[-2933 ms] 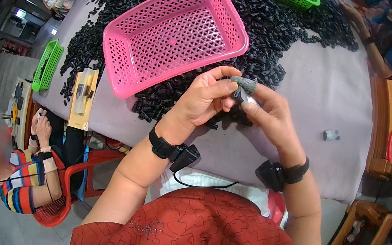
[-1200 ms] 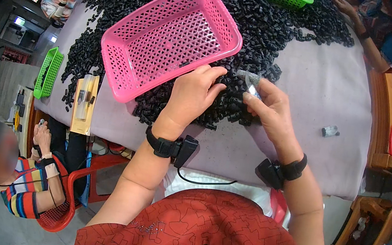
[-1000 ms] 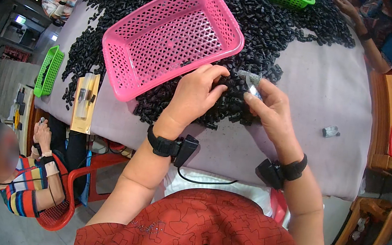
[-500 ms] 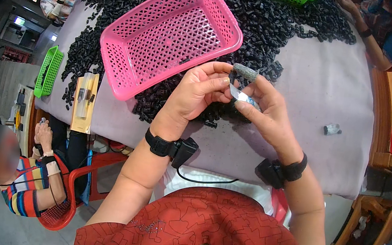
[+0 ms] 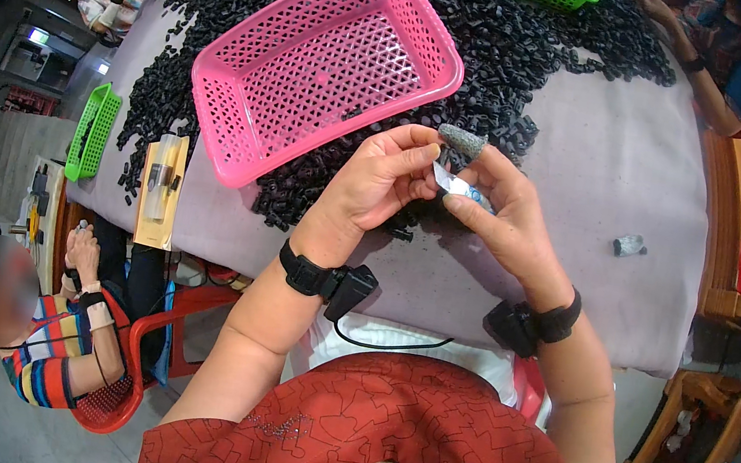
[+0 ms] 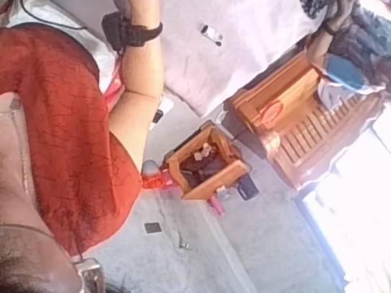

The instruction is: Assembling and sorting small black components on a workshop table.

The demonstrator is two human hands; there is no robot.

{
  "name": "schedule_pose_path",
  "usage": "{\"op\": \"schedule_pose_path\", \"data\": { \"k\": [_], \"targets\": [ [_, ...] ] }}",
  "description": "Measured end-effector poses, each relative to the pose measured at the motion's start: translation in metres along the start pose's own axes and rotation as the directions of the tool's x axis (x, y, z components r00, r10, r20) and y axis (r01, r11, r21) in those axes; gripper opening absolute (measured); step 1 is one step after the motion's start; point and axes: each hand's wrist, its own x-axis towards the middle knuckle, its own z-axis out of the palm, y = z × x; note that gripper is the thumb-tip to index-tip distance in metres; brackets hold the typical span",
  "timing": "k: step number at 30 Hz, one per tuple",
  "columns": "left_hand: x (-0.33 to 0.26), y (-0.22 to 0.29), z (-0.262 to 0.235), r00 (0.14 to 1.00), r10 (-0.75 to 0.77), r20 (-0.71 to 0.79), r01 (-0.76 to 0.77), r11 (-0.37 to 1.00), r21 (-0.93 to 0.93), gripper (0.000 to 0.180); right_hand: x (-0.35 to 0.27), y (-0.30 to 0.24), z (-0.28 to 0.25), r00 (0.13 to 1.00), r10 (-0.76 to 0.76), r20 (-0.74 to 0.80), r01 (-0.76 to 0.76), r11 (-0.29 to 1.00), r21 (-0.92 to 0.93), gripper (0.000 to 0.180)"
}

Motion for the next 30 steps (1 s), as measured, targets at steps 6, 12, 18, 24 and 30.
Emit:
{"op": "schedule_pose_path", "data": {
  "k": [6,12,18,24,30],
  "targets": [
    [0.001,-0.002,-0.007,0.998,-0.029,0.047,0.032,0.996,-0.082,0.018,0.001,0.002,0.000,1.000,-0.011,-0.021,0.010,1.000,-0.022,0.043],
    [0.001,-0.001,-0.004,0.997,-0.034,0.066,0.038,0.997,-0.060,0.025,0.001,0.002,-0.002,1.000,0.010,-0.007,-0.010,0.999,0.038,0.045],
    [0.001,0.000,-0.003,0.995,-0.021,0.097,0.028,0.997,-0.068,0.028,0.001,-0.005,-0.002,0.999,0.030,0.024,-0.032,0.997,0.071,0.045],
    [0.001,-0.001,-0.004,0.995,-0.050,0.089,0.058,0.995,-0.086,0.028,0.002,-0.007,-0.007,0.996,0.061,0.058,-0.068,0.989,0.134,0.043],
    [0.002,-0.002,-0.004,0.996,-0.046,0.075,0.051,0.997,-0.057,0.027,0.002,-0.005,-0.009,0.994,0.099,0.053,-0.105,0.989,0.109,0.042]
  ]
}}
